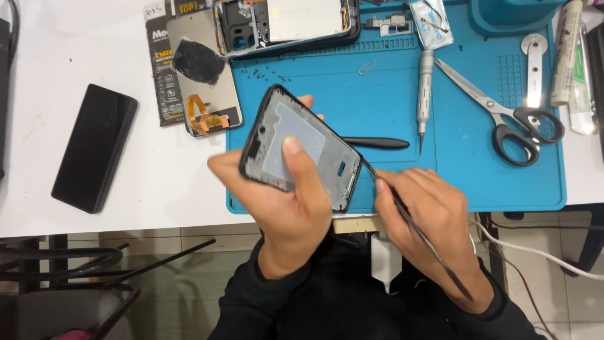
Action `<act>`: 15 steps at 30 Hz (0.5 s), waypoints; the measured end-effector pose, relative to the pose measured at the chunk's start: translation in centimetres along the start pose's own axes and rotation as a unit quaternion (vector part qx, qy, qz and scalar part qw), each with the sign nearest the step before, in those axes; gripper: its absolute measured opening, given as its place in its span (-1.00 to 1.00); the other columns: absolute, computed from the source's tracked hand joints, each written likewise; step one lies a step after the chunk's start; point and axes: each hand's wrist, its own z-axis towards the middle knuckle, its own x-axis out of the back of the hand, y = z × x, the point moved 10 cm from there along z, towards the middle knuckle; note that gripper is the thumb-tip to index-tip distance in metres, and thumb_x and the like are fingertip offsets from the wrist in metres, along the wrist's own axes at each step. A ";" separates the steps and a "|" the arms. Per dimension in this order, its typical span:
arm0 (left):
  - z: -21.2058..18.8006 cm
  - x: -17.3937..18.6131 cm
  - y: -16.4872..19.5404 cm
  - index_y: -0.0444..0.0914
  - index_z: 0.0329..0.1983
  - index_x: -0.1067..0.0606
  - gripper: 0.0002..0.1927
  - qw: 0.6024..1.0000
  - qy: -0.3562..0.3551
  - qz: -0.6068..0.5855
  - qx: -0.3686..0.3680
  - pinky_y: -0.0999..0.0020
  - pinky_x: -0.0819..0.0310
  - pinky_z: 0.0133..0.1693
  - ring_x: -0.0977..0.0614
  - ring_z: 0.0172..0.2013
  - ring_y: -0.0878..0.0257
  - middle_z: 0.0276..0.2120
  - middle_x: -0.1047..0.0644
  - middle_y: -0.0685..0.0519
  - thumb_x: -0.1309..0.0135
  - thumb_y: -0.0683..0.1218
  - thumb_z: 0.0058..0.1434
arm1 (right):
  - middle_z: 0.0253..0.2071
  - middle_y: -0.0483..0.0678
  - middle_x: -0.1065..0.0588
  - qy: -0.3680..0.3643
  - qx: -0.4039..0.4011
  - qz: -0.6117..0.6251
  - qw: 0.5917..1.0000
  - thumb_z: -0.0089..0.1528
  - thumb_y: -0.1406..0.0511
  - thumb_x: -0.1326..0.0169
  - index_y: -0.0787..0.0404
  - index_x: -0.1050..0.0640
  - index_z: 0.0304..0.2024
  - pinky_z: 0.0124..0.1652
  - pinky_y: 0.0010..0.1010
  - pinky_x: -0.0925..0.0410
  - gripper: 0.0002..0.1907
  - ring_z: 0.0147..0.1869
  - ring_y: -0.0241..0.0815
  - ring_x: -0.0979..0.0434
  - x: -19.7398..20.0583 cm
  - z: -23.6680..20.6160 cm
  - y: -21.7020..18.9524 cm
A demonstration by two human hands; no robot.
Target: The person holds a disassembled phone frame and scrapes old adhesive residue from its inner edges using a thin metal pry tool, rotating the frame to work around it. They then brush the frame with a soft brush, set it down, and pick up the phone's back cover to reattach it to the frame.
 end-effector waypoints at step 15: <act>-1.6 -0.4 2.4 -0.29 -0.06 0.08 -0.70 0.994 0.043 0.025 -0.100 -0.10 -0.64 0.23 -0.45 0.30 -0.33 0.20 -0.25 -0.68 0.19 -0.20 0.60 | -0.54 -0.04 -0.43 -0.013 -0.003 -0.007 1.000 0.16 0.46 -0.17 0.32 -0.54 -0.40 -0.37 -0.31 -0.26 -0.94 -0.45 -0.14 -0.44 -0.4 -1.0 0.4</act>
